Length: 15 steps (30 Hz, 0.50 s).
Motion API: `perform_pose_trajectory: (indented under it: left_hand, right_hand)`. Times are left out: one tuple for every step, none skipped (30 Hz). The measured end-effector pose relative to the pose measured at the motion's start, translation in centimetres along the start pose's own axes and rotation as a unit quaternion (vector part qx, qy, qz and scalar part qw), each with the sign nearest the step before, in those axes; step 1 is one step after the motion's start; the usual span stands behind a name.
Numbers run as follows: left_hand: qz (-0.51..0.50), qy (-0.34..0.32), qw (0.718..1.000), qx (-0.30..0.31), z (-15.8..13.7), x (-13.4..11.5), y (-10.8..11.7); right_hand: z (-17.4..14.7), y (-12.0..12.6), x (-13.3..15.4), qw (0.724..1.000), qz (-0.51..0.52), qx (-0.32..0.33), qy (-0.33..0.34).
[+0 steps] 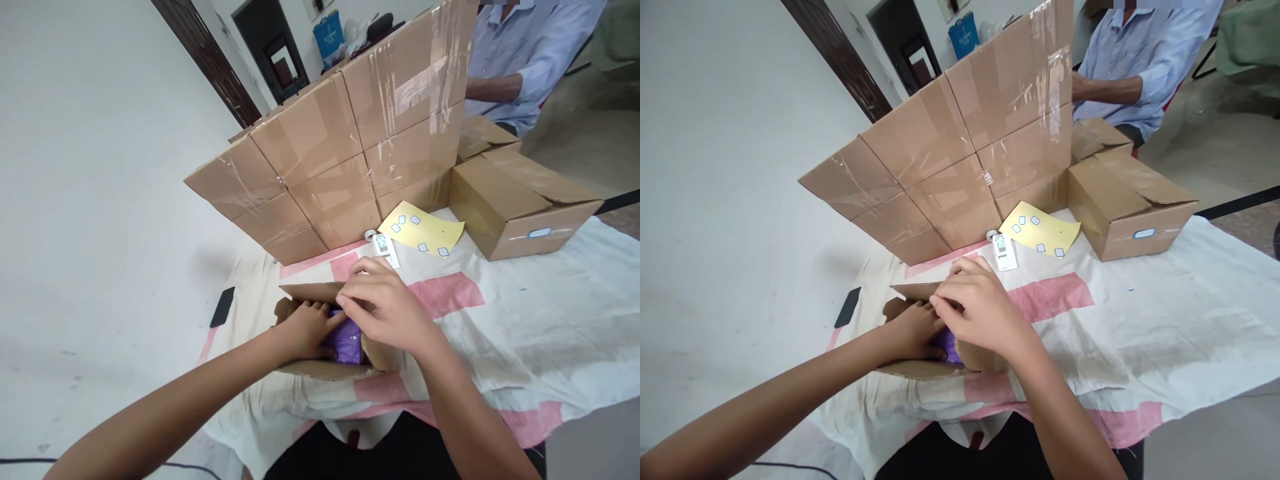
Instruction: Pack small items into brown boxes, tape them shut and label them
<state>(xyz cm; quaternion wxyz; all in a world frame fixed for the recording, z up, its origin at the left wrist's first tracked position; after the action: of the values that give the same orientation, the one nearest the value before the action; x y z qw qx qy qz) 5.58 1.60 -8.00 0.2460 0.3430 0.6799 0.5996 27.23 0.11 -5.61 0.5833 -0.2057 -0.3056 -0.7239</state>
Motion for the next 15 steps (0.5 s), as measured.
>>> perform_pose_trajectory:
  left_hand:
    - [0.020, -0.006, 1.000, 0.011, -0.1, 0.0, -0.1]
    - [0.036, -0.010, 0.999, 0.018, -0.2, -0.1, -0.1]
    - [0.048, -0.014, 0.999, 0.021, -0.3, -0.1, -0.1]
    - [0.059, -0.019, 0.998, 0.019, -0.4, -0.1, 0.0]
    - [0.071, -0.026, 0.997, 0.011, -0.5, -0.1, 0.1]
    - [0.081, -0.032, 0.996, -0.003, -0.5, -0.1, 0.2]
    - [0.093, -0.036, 0.995, -0.017, -0.5, -0.1, 0.4]
    - [0.105, -0.039, 0.993, -0.030, -0.4, -0.1, 0.5]
    - [0.113, -0.043, 0.992, -0.042, -0.3, -0.1, 0.5]
    - [0.118, -0.055, 0.990, -0.051, -0.2, -0.1, 0.5]
    - [0.119, -0.075, 0.988, -0.059, 0.0, -0.1, 0.3]
    - [0.116, -0.103, 0.986, -0.065, 0.1, -0.1, 0.1]
    - [0.111, -0.134, 0.982, -0.071, 0.3, -0.1, -0.2]
    - [0.107, -0.162, 0.978, -0.075, 0.5, -0.2, -0.6]
    - [0.101, -0.182, 0.975, -0.078, 0.7, -0.2, -1.0]
  right_hand:
    - [0.0, 0.1, -0.3, 1.000, -0.014, 0.012, 0.002]
    - [0.0, 0.2, -0.5, 1.000, -0.021, 0.019, 0.001]
    - [0.0, 0.3, -0.8, 1.000, -0.024, 0.019, 0.000]
    - [0.0, 0.3, -1.1, 1.000, -0.027, 0.015, -0.001]
    - [0.0, 0.4, -1.3, 1.000, -0.030, 0.007, 0.000]
    - [0.0, 0.3, -1.6, 0.999, -0.034, 0.000, 0.000]
    - [0.0, 0.3, -1.9, 0.999, -0.037, -0.006, 0.000]
    - [0.0, 0.1, -2.1, 0.999, -0.039, -0.010, -0.003]
    - [-0.1, 0.0, -2.4, 0.999, -0.039, -0.013, -0.007]
    - [-0.1, -0.2, -2.7, 0.999, -0.037, -0.014, -0.013]
    - [-0.2, -0.4, -3.0, 0.999, -0.032, -0.016, -0.019]
    - [-0.2, -0.7, -3.2, 0.999, -0.025, -0.017, -0.025]
    - [-0.3, -0.9, -3.5, 0.999, -0.016, -0.017, -0.030]
    - [-0.3, -1.0, -3.7, 0.999, -0.008, -0.019, -0.035]
    - [-0.3, -1.2, -3.8, 0.999, -0.002, -0.020, -0.038]
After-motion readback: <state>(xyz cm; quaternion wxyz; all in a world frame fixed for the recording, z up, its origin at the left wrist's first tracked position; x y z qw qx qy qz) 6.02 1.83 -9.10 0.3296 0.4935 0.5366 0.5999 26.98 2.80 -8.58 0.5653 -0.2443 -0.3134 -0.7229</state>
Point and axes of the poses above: each hand's wrist, its own z-axis towards the middle knuckle, its own y-axis out of the back of the hand, x = y × z, the point moved 1 cm from there along z, towards the middle knuckle, and after that the axes turned 14 degrees about -x, right-handed, at the moved point
